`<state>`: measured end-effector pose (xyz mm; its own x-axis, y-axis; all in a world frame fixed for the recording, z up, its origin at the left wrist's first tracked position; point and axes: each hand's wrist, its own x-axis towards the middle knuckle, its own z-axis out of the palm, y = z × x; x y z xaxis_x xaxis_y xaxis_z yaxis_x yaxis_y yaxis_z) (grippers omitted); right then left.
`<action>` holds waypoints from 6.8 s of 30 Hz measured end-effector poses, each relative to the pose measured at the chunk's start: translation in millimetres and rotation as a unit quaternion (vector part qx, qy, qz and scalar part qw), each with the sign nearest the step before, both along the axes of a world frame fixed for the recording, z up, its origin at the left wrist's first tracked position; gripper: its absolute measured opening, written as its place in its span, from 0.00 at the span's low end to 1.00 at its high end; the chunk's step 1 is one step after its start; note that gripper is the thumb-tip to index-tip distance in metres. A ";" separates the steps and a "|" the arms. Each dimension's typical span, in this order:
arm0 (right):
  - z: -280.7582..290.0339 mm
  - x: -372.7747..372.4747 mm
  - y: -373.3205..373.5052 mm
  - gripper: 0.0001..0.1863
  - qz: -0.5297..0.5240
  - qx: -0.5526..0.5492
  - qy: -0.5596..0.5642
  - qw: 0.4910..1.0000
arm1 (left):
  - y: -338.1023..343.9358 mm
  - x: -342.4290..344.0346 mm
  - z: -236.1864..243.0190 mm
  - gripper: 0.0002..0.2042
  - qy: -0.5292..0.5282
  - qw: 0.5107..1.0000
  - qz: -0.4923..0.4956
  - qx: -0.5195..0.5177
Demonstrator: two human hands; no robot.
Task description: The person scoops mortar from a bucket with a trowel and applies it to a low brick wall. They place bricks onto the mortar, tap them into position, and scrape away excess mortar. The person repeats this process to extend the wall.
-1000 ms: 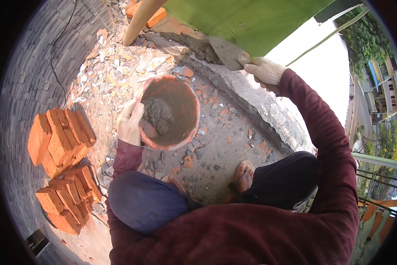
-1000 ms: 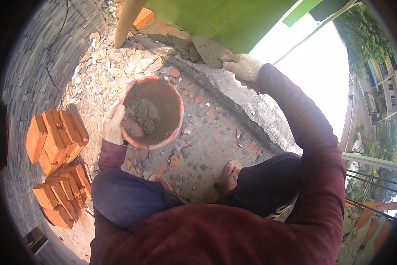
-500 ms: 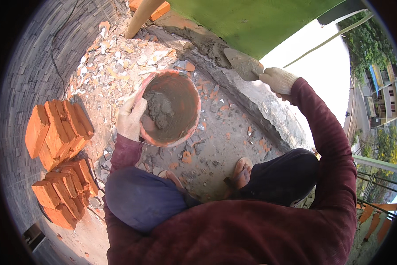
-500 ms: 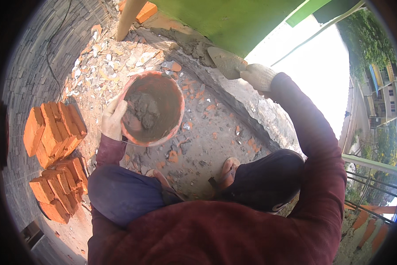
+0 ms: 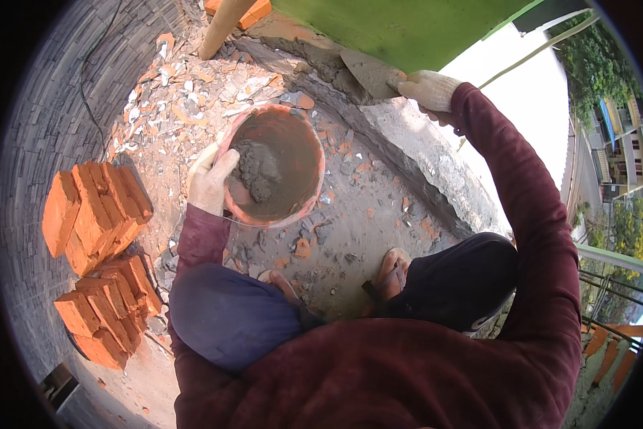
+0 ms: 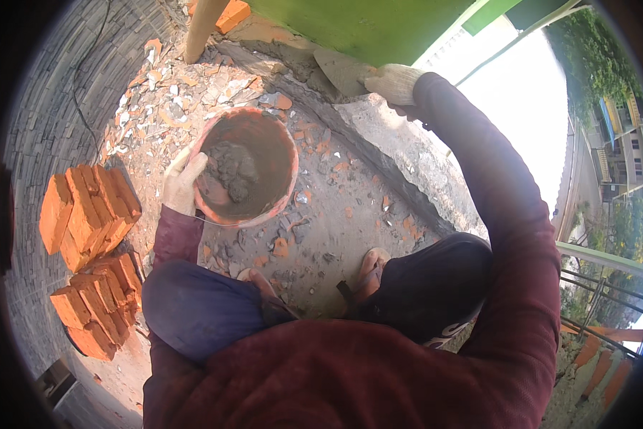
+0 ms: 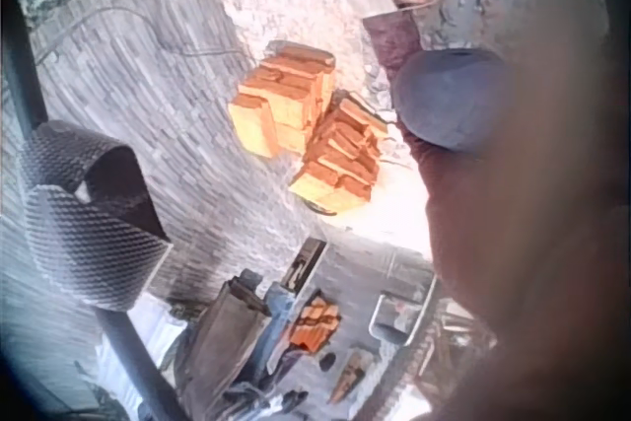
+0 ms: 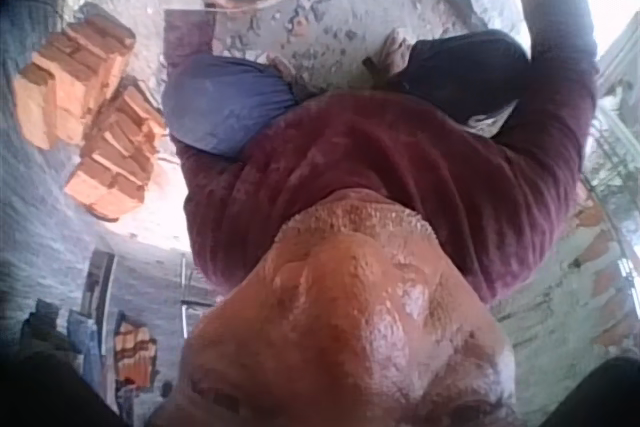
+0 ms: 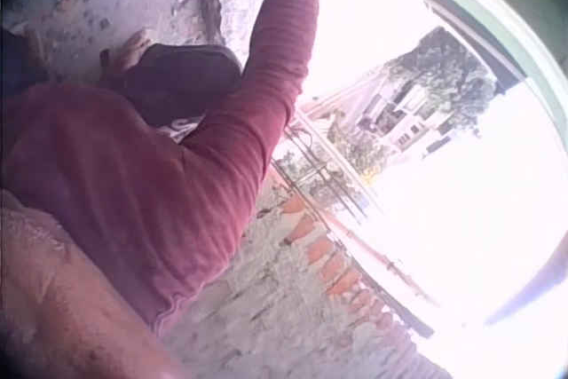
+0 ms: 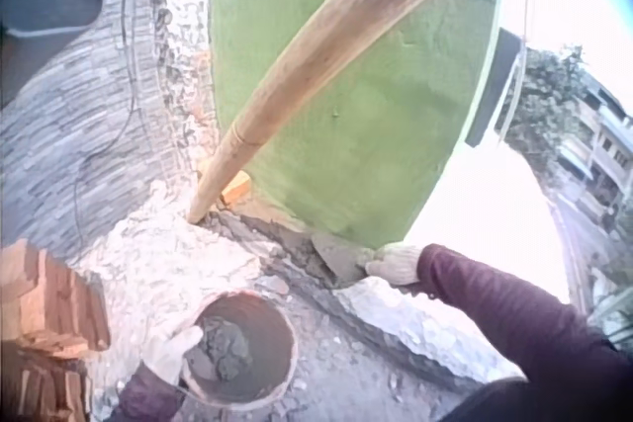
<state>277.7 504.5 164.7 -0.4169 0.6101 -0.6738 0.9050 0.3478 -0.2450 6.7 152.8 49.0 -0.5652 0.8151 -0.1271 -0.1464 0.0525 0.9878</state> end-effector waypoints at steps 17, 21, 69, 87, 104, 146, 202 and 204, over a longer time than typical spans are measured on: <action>-63.9 -8.6 -1.8 0.25 0.229 0.164 -0.025 0.959 | 17.9 2.3 6.2 0.27 0.062 0.998 -0.024 -0.004; -64.0 53.0 -4.3 0.24 0.268 0.177 0.014 0.947 | 0.2 -6.0 -11.3 0.27 0.063 0.998 0.017 -0.025; -60.4 -47.8 -185.5 0.27 0.489 0.335 0.025 0.805 | 37.8 -25.9 5.4 0.26 0.139 0.987 -0.052 -0.062; -129.5 -266.8 -53.3 0.12 -0.098 -0.199 0.362 0.905 | -36.6 -43.8 -4.7 0.23 -0.014 0.999 0.033 0.004; -173.0 -404.5 -42.3 0.08 -0.168 -0.223 0.443 0.852 | -37.0 -57.5 -6.4 0.24 0.018 1.000 0.017 -0.009; -139.9 10.4 -125.0 0.17 0.528 0.223 0.147 0.806 | 57.4 -22.6 3.3 0.24 0.201 0.968 -0.145 -0.049; -205.9 -4.4 -125.3 0.19 0.045 -0.630 0.115 0.767 | 11.4 43.2 10.5 0.24 0.108 0.987 -0.117 0.024; -186.2 -7.8 -144.0 0.19 0.016 -0.627 0.125 0.769 | 4.1 42.0 6.8 0.24 0.098 0.992 -0.073 0.012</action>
